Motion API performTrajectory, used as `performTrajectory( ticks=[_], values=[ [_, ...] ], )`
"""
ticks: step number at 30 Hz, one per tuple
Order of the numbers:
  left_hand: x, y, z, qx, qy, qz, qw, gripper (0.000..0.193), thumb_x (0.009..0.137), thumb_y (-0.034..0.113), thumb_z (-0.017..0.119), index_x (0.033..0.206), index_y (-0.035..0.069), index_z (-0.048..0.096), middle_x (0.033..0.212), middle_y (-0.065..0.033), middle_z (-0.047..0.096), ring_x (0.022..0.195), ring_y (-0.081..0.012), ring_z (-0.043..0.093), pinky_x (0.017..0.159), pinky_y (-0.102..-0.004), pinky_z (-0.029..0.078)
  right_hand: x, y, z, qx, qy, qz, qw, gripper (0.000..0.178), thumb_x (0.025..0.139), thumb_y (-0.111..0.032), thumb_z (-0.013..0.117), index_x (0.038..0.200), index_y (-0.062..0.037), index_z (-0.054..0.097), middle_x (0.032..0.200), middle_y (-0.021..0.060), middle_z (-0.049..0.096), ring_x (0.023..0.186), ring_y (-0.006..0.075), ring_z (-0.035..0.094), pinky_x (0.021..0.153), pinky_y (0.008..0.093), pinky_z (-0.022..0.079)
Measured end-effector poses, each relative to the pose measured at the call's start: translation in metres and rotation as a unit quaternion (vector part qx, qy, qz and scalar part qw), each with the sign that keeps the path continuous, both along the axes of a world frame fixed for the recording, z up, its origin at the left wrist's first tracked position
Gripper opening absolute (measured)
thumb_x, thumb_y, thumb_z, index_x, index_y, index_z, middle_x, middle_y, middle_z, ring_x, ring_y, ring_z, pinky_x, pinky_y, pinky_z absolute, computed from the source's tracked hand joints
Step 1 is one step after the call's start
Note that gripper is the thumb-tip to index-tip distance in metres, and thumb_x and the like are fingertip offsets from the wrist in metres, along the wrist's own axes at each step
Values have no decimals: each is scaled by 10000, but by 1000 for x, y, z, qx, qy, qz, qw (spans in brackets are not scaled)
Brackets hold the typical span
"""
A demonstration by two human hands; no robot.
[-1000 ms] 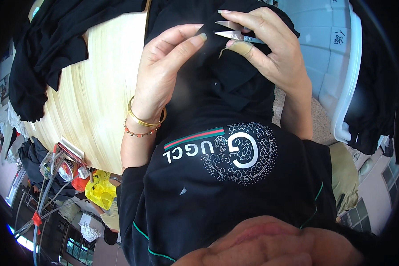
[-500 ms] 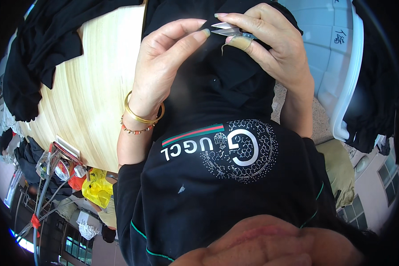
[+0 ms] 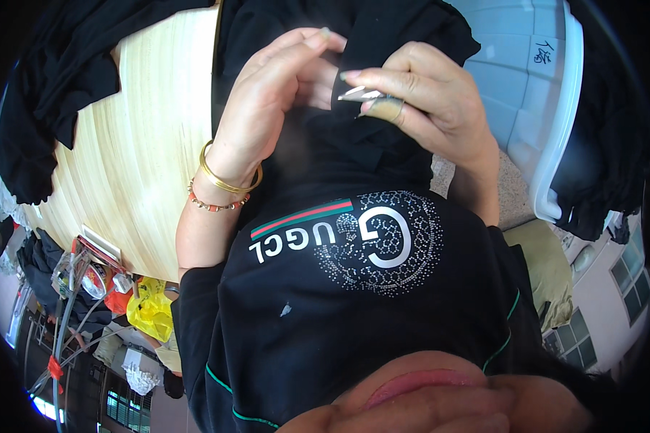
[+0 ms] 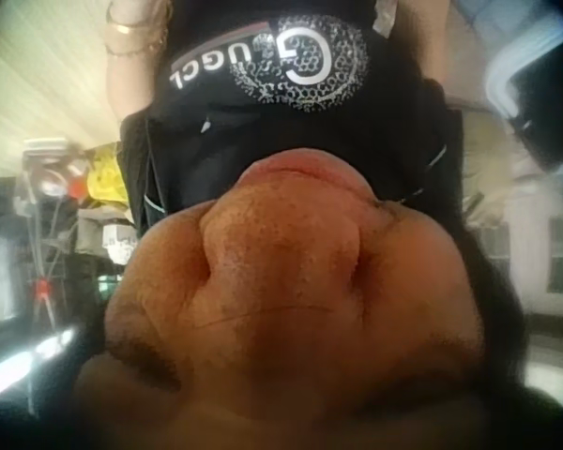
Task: Trimming loose threads from black clothing items using thread snips in a factory setting.
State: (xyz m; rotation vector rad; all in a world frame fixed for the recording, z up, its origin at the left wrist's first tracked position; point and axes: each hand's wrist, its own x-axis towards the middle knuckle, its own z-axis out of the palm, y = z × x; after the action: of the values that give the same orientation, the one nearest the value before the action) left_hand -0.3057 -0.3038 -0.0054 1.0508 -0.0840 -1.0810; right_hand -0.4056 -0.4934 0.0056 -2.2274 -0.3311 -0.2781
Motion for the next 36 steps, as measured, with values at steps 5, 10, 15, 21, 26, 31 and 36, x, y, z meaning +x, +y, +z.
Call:
performTrajectory(
  ticks=[5,10,15,21,26,31,36],
  values=[
    [-3,-9,-6,31,-116,-29,992,290,935,216,599,1144,17,621,851,-24,664,792,-68,616,709,-201,466,-6,9,1,3,19,13,1000,292,681,-130,755,970,-118,714,731,17,561,659,179,559,556,301,444],
    [-8,-14,-17,-4,-157,-1,988,275,932,90,592,1191,1,621,1069,-100,693,961,-126,653,868,-236,498,-4,2,3,38,12,33,999,341,683,-104,764,1019,-92,708,755,39,577,672,190,562,577,285,447],
    [-10,-1,-3,90,-283,-4,955,269,927,51,593,1185,-19,627,1071,-98,686,971,-118,638,876,-220,489,-3,-14,23,46,0,-2,999,414,722,-88,764,1123,-26,681,791,55,607,714,151,562,611,261,444],
    [-6,10,3,71,-535,140,830,199,912,45,605,1089,-8,680,972,-70,694,880,-101,626,812,-199,465,0,-18,29,17,-46,-7,999,398,736,-97,760,1117,-15,682,797,61,616,713,142,565,614,247,443],
    [-19,15,1,-66,-41,132,988,272,910,57,619,1179,16,624,1056,-61,671,998,-88,606,851,-197,466,5,-13,30,-4,-41,-18,999,435,732,-49,742,1158,-11,662,903,58,621,761,120,540,621,221,386],
    [-23,12,4,-49,-41,129,990,267,917,65,603,1178,14,629,1046,-42,677,971,-74,612,859,-187,458,15,-5,30,-24,-42,-26,998,406,744,-22,727,1147,-29,673,826,57,586,741,130,543,623,236,403],
    [-24,14,2,-40,-65,107,991,265,917,61,597,1175,13,633,1056,-35,676,977,-71,606,869,-188,455,18,6,50,6,22,-57,998,358,752,-45,750,1099,-6,668,796,80,592,710,190,556,619,281,428]
  ],
)
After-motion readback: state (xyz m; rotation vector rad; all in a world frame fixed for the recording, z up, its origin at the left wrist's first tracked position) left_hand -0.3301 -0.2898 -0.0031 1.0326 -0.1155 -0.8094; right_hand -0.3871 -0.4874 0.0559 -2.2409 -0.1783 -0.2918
